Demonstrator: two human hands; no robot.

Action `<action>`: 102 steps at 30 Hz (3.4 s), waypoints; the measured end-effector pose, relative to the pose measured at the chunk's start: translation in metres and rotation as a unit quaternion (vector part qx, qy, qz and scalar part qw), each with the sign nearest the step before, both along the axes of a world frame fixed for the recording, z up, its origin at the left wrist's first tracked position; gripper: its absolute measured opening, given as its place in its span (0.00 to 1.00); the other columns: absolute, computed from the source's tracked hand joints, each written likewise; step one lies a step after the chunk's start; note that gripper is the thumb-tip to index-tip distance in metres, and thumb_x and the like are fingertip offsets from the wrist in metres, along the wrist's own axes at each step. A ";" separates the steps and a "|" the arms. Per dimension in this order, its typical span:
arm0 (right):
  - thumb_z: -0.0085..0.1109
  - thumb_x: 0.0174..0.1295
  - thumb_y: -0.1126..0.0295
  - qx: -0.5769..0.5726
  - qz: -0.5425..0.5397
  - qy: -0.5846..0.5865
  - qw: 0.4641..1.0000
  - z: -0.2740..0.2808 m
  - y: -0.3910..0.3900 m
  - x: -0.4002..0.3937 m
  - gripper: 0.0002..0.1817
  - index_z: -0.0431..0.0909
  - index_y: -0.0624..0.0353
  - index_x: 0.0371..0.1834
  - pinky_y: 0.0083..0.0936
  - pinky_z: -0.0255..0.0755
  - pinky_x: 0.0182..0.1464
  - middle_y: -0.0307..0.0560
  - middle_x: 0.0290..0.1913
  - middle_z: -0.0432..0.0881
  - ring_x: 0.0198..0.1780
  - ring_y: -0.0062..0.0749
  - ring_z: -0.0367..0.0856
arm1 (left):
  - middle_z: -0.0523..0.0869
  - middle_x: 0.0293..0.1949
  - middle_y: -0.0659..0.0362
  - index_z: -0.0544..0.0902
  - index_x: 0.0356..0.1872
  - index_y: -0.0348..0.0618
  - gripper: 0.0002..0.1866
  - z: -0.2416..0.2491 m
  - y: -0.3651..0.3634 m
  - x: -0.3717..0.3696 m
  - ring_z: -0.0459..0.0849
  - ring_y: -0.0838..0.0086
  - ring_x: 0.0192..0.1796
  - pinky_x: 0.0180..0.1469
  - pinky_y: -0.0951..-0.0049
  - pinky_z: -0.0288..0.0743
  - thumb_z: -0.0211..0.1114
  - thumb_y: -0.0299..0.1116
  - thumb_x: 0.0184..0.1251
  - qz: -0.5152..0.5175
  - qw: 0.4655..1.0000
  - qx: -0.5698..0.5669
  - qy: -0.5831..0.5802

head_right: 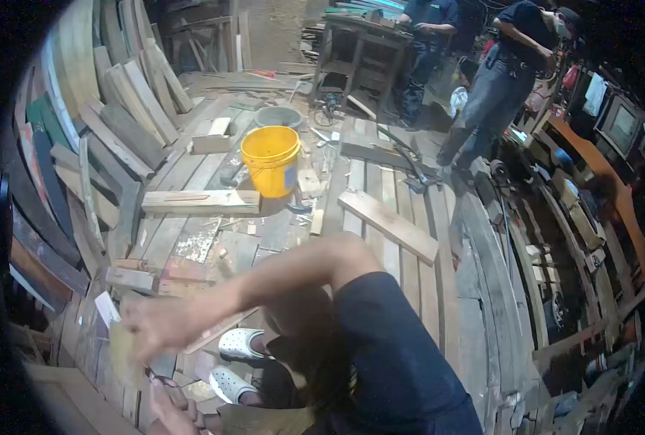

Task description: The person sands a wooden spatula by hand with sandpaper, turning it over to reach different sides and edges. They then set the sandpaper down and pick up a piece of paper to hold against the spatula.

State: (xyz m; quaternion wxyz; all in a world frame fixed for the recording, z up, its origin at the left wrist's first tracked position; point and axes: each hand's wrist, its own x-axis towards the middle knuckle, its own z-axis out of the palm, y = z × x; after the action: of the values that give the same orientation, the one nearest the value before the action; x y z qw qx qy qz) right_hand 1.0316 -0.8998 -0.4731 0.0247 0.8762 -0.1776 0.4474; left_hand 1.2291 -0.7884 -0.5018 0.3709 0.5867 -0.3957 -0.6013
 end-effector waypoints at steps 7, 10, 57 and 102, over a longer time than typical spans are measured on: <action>0.61 0.54 0.69 0.052 0.008 -0.034 0.998 -0.003 0.003 0.009 0.08 0.85 0.46 0.37 0.47 0.65 0.50 0.41 0.34 0.81 0.39 0.45 0.74 | 0.74 0.32 0.61 0.71 0.53 0.48 0.14 -0.002 -0.004 0.005 0.68 0.78 0.19 0.13 0.82 0.56 0.50 0.46 0.78 0.003 1.000 -0.006 -0.006; 0.57 0.54 0.73 -0.011 0.016 0.001 1.000 0.002 -0.005 0.010 0.09 0.84 0.50 0.37 0.47 0.65 0.48 0.35 0.24 0.78 0.37 0.44 0.72 | 0.74 0.32 0.61 0.70 0.53 0.49 0.14 -0.001 -0.003 0.007 0.67 0.79 0.19 0.13 0.82 0.54 0.50 0.46 0.78 0.004 1.000 -0.006 -0.011; 0.64 0.51 0.69 -0.001 -0.072 0.092 0.993 0.001 -0.006 0.004 0.14 0.84 0.49 0.44 0.42 0.68 0.54 0.36 0.35 0.83 0.46 0.37 0.75 | 0.62 0.17 0.69 0.71 0.37 0.42 0.17 0.030 -0.001 -0.010 0.53 0.87 0.11 0.12 0.83 0.42 0.44 0.44 0.81 -0.007 0.995 0.000 0.097; 0.62 0.53 0.70 -0.017 0.029 0.102 0.994 0.015 0.003 0.008 0.18 0.85 0.49 0.50 0.41 0.64 0.51 0.28 0.42 0.87 0.41 0.33 0.73 | 0.58 0.14 0.70 0.70 0.33 0.42 0.19 0.016 -0.003 0.001 0.51 0.88 0.10 0.10 0.82 0.41 0.44 0.47 0.81 -0.031 0.992 -0.018 0.120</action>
State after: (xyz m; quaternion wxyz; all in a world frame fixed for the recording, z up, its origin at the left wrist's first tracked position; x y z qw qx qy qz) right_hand 1.0396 -0.8968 -0.4580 0.0446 0.9215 -0.1409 0.3593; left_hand 1.2299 -0.7913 -0.4862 0.4075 0.4909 -0.3773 -0.6713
